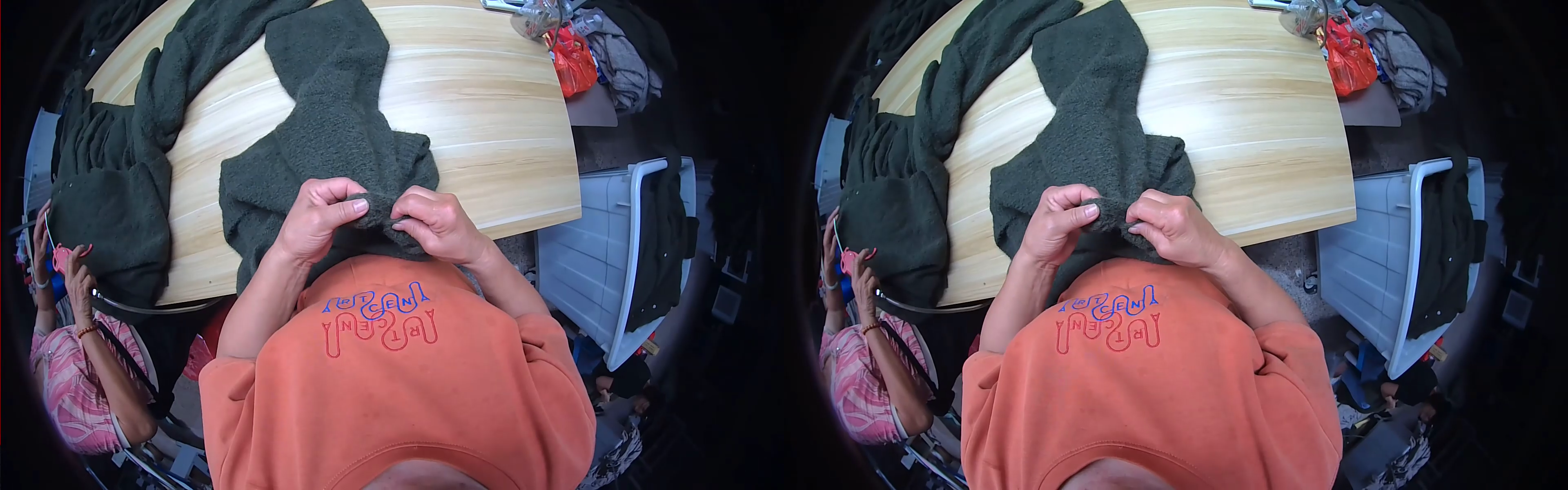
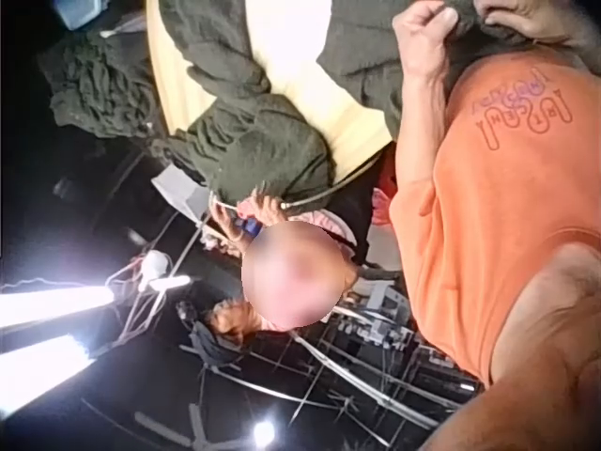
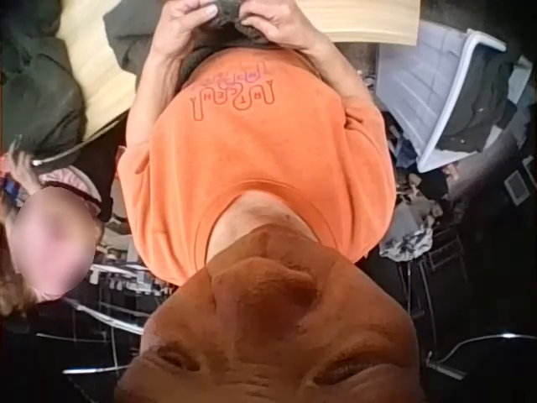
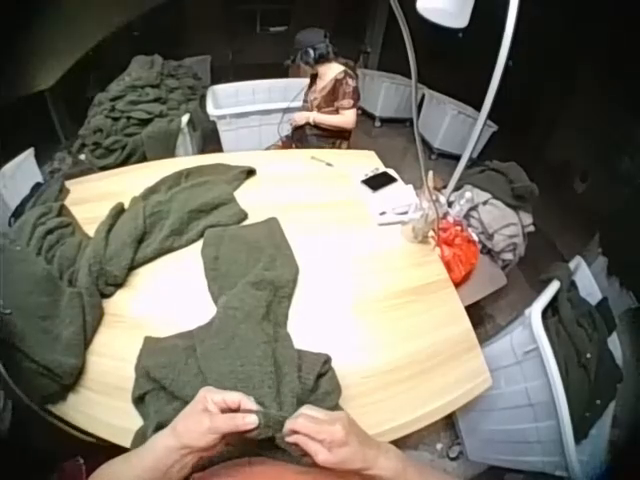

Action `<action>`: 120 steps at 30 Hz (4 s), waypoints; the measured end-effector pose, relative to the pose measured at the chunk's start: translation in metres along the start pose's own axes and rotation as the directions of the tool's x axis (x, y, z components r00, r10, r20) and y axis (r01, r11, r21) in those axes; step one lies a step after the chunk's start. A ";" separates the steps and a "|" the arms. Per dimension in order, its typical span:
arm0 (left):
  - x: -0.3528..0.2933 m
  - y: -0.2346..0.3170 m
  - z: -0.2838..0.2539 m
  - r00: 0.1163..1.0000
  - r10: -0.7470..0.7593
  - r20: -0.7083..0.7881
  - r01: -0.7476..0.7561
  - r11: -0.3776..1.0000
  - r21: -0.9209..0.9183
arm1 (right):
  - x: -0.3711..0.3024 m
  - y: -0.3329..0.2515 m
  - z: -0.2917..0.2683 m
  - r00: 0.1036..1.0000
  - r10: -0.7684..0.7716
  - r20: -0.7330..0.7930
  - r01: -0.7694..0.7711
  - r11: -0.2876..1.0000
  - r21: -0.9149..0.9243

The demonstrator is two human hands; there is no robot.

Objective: Trimming loose threads from green knitted garments using scissors.

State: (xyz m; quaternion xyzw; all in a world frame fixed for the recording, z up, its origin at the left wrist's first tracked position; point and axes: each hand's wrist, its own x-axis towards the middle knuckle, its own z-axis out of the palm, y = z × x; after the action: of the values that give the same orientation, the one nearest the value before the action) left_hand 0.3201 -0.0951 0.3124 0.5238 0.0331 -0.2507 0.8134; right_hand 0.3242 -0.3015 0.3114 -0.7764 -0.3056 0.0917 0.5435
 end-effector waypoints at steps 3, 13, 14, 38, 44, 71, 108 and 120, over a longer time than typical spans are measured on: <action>-0.001 -0.005 0.000 0.999 -0.048 0.016 0.048 0.997 -0.062 | 0.000 0.001 -0.001 1.000 -0.009 0.016 0.009 0.999 -0.049; -0.001 -0.014 -0.008 0.986 -0.080 -0.145 0.103 0.982 0.159 | -0.008 0.006 -0.004 0.998 0.063 -0.026 -0.064 0.996 -0.058; -0.002 -0.012 -0.005 0.988 -0.075 -0.133 0.085 0.994 0.070 | -0.009 0.007 -0.005 0.996 0.079 0.031 -0.076 0.993 -0.090; 0.004 -0.010 0.007 0.993 -0.111 -0.032 0.112 0.993 0.026 | 0.001 -0.006 0.017 0.959 -0.126 -0.254 0.114 0.992 -0.063; 0.003 -0.007 0.011 0.994 -0.109 -0.002 0.108 0.986 0.127 | -0.002 -0.012 0.018 0.899 -0.426 -0.102 0.380 0.875 -0.299; -0.003 -0.029 0.016 0.817 0.575 -0.025 -0.313 0.480 0.819 | 0.008 0.003 0.028 0.963 0.184 -0.196 -0.204 0.975 -0.087; 0.002 -0.038 0.020 0.783 0.597 -0.176 -0.282 0.592 0.755 | 0.004 0.015 0.039 0.961 -0.185 -0.205 0.035 0.816 -0.577; -0.001 -0.041 0.025 0.685 0.728 0.024 -0.380 0.329 0.864 | 0.009 0.020 0.040 0.968 -0.114 -0.222 -0.022 0.847 -0.531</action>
State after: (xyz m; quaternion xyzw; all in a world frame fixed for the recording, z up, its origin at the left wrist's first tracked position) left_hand 0.2960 -0.1305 0.2894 0.8500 -0.1196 0.1687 0.4845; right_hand 0.3199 -0.2699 0.2791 -0.8936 -0.2682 -0.1060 0.3440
